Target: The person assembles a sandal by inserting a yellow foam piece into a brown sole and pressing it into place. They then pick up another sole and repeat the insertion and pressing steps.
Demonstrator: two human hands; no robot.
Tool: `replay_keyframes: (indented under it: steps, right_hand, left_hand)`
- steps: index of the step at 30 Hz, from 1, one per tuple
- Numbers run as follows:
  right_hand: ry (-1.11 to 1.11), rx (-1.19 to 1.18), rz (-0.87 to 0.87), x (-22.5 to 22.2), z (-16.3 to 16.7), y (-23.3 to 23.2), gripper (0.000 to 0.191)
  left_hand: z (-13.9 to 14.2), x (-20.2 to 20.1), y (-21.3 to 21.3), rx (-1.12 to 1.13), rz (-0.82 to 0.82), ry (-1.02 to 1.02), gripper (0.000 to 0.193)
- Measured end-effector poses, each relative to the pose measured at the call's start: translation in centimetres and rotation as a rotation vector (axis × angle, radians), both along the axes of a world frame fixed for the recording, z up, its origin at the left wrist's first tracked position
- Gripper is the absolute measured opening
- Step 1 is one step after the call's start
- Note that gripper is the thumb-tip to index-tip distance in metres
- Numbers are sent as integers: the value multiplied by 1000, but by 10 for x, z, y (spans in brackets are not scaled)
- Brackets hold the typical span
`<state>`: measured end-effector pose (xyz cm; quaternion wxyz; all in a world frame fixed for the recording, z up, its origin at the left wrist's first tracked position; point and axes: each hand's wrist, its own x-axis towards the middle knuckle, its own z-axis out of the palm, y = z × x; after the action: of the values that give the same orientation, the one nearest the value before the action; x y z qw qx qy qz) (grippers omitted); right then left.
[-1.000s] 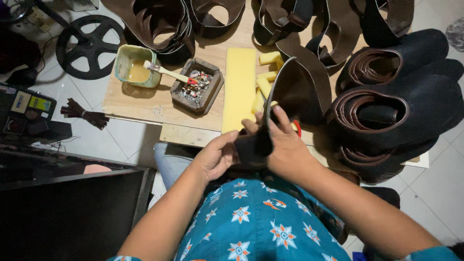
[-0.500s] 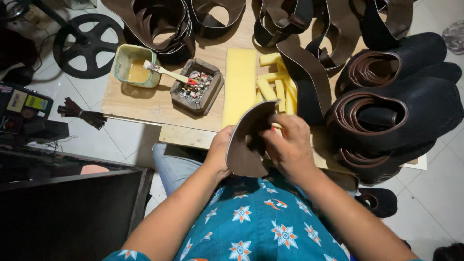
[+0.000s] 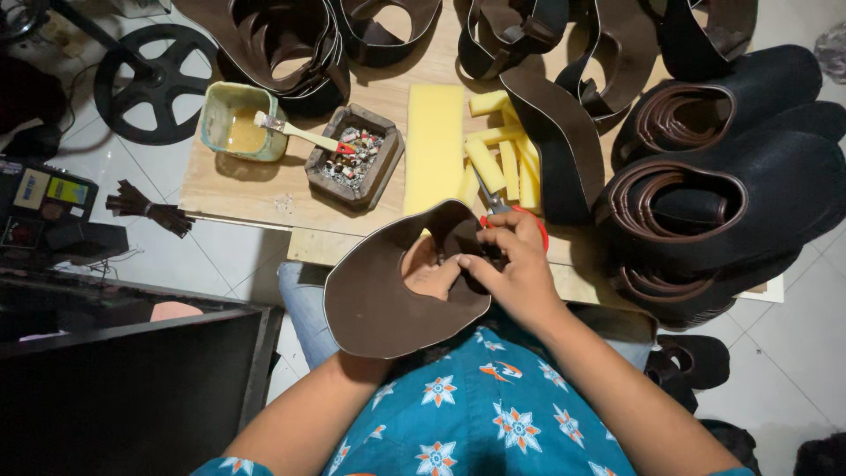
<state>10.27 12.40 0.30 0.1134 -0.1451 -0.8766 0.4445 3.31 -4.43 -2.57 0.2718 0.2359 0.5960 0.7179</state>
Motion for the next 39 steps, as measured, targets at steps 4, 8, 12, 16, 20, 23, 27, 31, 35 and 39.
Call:
replay_keyframes:
  steps: [4,8,12,16,20,23,27,31,35,39]
  right_hand:
    - [-60,-169,117,-3,-14,10,39]
    - [-65,-179,128,1,-21,10,38]
    - [-33,-131,27,4,-17,6,36]
    - [-147,-194,189,0,-9,8,26]
    - [-64,-121,129,0,-7,5,20]
    - [-86,-123,5,4,-12,1,20]
    - [-6,-251,114,3,-21,2,24]
    - [15,-219,252,6,-25,7,26]
    - [91,-29,95,8,-23,5,23]
    - [174,234,44,7,-19,-1,24]
  left_hand:
    - [-45,4,24,91,78,-267,36]
    - [-71,6,37,149,94,-393,43]
    - [-50,6,30,133,73,-469,40]
    - [-2,10,7,-6,10,-35,34]
    - [22,9,0,-136,-27,237,33]
    - [18,8,5,-217,-32,284,35]
    - [5,10,7,-155,37,130,34]
    - [3,11,4,-104,46,38,33]
    - [12,12,1,-93,3,133,32]
    - [17,14,-1,-118,-50,232,31]
